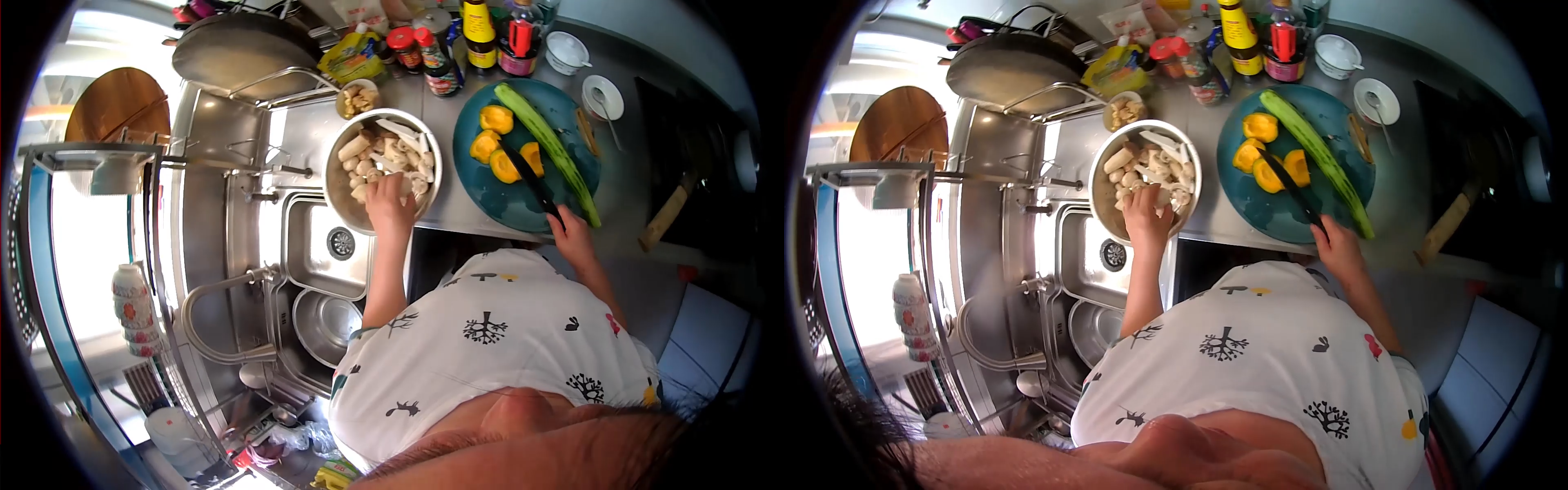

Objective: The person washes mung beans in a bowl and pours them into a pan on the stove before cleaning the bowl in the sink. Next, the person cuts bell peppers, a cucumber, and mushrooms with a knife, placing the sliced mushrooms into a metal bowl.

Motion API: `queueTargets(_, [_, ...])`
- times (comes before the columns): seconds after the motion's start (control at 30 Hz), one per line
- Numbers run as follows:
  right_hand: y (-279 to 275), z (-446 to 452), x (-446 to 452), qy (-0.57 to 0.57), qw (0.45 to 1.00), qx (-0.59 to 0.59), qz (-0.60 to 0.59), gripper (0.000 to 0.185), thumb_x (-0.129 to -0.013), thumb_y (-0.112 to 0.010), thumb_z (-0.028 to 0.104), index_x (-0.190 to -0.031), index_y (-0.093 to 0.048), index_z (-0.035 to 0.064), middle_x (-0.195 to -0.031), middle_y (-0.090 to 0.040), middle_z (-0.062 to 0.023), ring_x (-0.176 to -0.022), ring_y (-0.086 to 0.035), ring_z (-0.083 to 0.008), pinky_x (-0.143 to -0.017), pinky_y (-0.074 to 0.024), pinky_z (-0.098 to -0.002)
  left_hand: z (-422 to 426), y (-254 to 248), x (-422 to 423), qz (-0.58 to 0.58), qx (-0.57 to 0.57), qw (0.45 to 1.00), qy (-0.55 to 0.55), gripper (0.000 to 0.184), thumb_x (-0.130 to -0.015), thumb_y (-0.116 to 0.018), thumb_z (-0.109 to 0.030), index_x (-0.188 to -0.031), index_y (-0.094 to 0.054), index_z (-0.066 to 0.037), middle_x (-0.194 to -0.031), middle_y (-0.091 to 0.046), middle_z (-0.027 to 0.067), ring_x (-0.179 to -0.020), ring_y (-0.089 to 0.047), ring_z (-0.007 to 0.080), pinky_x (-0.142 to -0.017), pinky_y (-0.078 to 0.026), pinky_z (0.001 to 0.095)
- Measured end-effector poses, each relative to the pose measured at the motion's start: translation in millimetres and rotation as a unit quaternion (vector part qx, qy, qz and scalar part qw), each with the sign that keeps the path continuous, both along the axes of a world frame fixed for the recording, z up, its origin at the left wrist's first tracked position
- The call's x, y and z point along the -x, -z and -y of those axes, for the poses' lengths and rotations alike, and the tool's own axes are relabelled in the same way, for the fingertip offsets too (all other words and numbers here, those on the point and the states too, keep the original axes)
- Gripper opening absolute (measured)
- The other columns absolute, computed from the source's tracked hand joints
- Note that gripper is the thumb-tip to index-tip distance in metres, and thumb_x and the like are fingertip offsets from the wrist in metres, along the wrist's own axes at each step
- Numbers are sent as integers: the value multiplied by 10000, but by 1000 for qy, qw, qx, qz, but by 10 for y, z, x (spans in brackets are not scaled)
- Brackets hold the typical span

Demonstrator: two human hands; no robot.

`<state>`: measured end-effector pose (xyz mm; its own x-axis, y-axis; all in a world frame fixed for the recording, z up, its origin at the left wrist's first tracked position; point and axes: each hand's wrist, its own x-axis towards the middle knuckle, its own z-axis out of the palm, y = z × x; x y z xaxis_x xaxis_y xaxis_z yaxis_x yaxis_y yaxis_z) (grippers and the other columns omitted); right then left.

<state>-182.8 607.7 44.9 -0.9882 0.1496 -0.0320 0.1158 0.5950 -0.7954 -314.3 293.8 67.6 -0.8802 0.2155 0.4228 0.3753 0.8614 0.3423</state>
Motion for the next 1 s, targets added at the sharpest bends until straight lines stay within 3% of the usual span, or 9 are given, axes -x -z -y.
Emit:
queueTargets(0.03, [-18, -19, -25, -6, 1000, 1, 2, 143, -859, -577, 149, -910, -525, 27, -713, -568, -202, -649, -572, -375, -533, -426, -406, -228, -160, -84, -18, -34, 998, 43, 394, -591, -639, 37, -966, -594, -74, -919, -606, 88, -807, -533, 315, -710, -462, 405])
queueTargets(0.1, [12, -48, -41, -11, 1000, -13, -9, 137, -854, -580, 142, -903, -523, 26, -715, -570, -202, -654, -572, -377, -534, -428, -408, -549, 166, -235, 8, -40, 989, 142, 476, -567, -674, 44, -1010, -564, -90, -925, -607, 86, -842, -548, 291, -683, -476, 392])
queueTargets(0.17, [-37, -43, -38, -25, 999, -16, -22, 138, -847, -579, 147, -885, -521, 29, -736, -575, -198, -672, -572, -379, -551, -437, -425, -897, 510, -339, 27, -15, 977, 210, 405, -657, -640, 25, -1036, -549, -84, -1051, -566, 73, -892, -558, 279, -657, -502, 370])
queueTargets(0.27, [-86, -79, -76, -55, 996, -65, 9, 151, -848, -573, 169, -891, -523, 33, -759, -583, -185, -693, -575, -372, -581, -447, -433, -1164, 830, -394, 63, -85, 970, 221, 392, -693, -622, 15, -1061, -551, -99, -1064, -554, 76, -883, -557, 280, -659, -507, 377])
queueTargets(0.43, [-30, -160, -194, -97, 991, -88, 20, 154, -848, -564, 180, -869, -508, 38, -766, -590, -165, -709, -581, -357, -607, -457, -432, -1144, 850, -517, 77, -108, 970, 204, 268, -774, -624, 1, -1029, -550, -30, -1036, -550, 129, -857, -594, 334, -715, -511, 343])
queueTargets(1.0, [-118, -226, -202, -164, 973, -159, 38, 140, -840, -558, 155, -842, -480, 38, -729, -589, -156, -678, -588, -348, -595, -460, -431, -1252, 882, -500, 78, -162, 971, 156, 254, -734, -651, 9, -960, -538, -19, -999, -566, 149, -851, -583, 346, -715, -497, 370])
